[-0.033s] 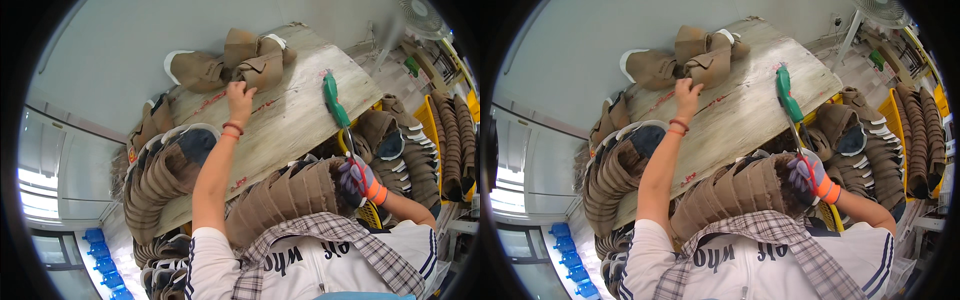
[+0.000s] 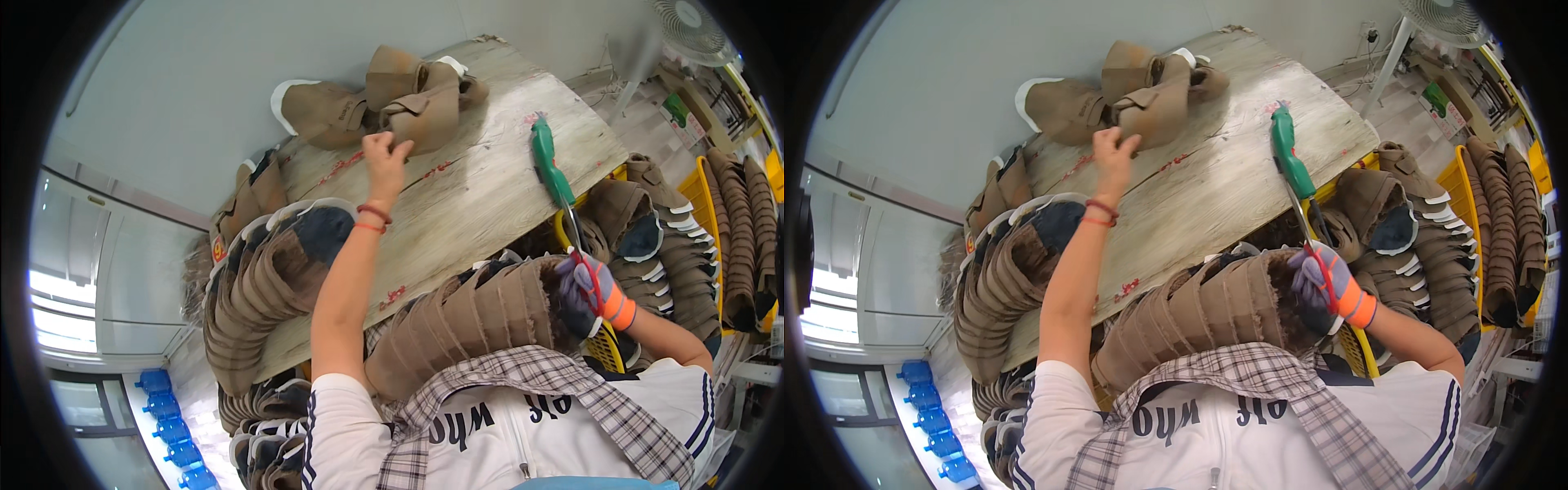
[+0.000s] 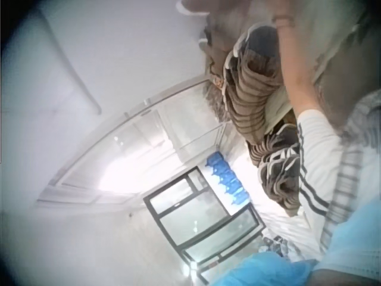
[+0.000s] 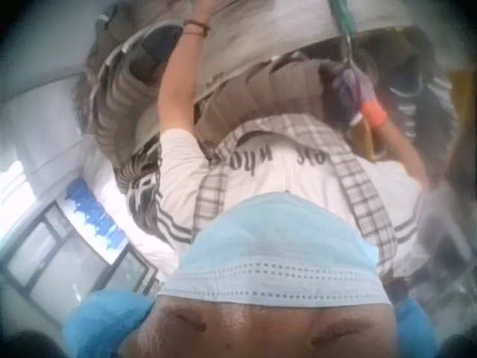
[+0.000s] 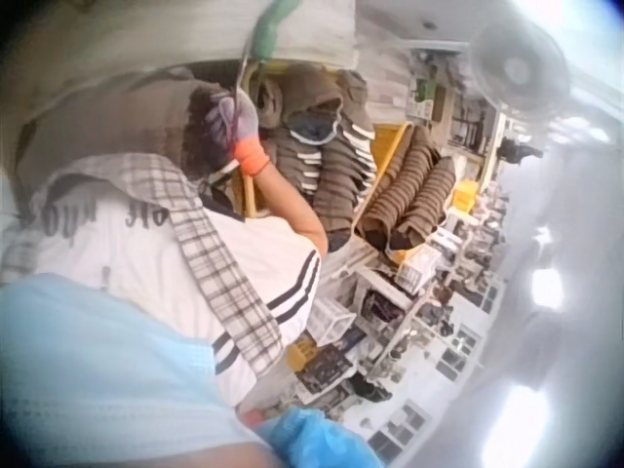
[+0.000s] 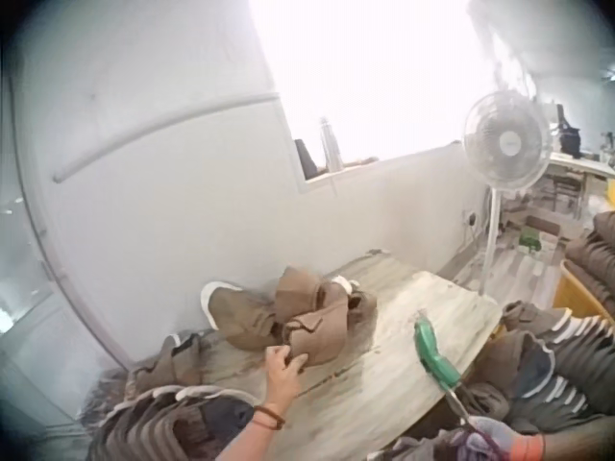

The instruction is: The person uses scissors to trim the inner lining of several brown slip-on shoes. They pick up each shoe, cut away excess fabric along the interior edge, and place the trimmed shoe back on the table. The process is repeated for multiple shoes in a consistent manner.

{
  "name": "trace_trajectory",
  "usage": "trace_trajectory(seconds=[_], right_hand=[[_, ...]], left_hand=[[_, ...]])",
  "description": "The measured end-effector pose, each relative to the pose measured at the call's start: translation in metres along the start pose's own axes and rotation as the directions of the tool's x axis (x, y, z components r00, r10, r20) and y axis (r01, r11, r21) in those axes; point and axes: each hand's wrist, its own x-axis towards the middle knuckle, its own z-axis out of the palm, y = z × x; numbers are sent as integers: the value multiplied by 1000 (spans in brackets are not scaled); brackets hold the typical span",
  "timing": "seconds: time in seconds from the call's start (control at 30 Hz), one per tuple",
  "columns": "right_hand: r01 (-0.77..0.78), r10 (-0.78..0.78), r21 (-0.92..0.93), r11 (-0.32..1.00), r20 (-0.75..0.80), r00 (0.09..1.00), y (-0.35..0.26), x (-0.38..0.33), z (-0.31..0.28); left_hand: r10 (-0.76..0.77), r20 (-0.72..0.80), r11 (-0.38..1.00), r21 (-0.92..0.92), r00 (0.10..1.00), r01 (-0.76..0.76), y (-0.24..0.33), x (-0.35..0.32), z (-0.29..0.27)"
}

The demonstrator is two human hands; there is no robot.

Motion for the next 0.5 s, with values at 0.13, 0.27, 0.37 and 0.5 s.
trace_trajectory(seconds=[0.13, 0.27, 0.37, 0.5], right_hand=[[175, -151, -459, 871, 88, 985, -51, 17, 32], [228, -256, -876, 425, 126, 959, -101, 25, 96], [410, -399, -906, -107, 416, 817, -119, 36, 134], [513, -397, -740, -436, 669, 628, -123, 55, 177]], left_hand=[[-397, 310, 466, -743, 864, 481, 60, -34, -93], [-454, 397, 154, -847, 798, 509, 66, -100, -162], [-551, 385, 35, -876, 740, 481, 72, -154, -186], [-601, 364, -107, -919, 711, 380, 82, -214, -207]])
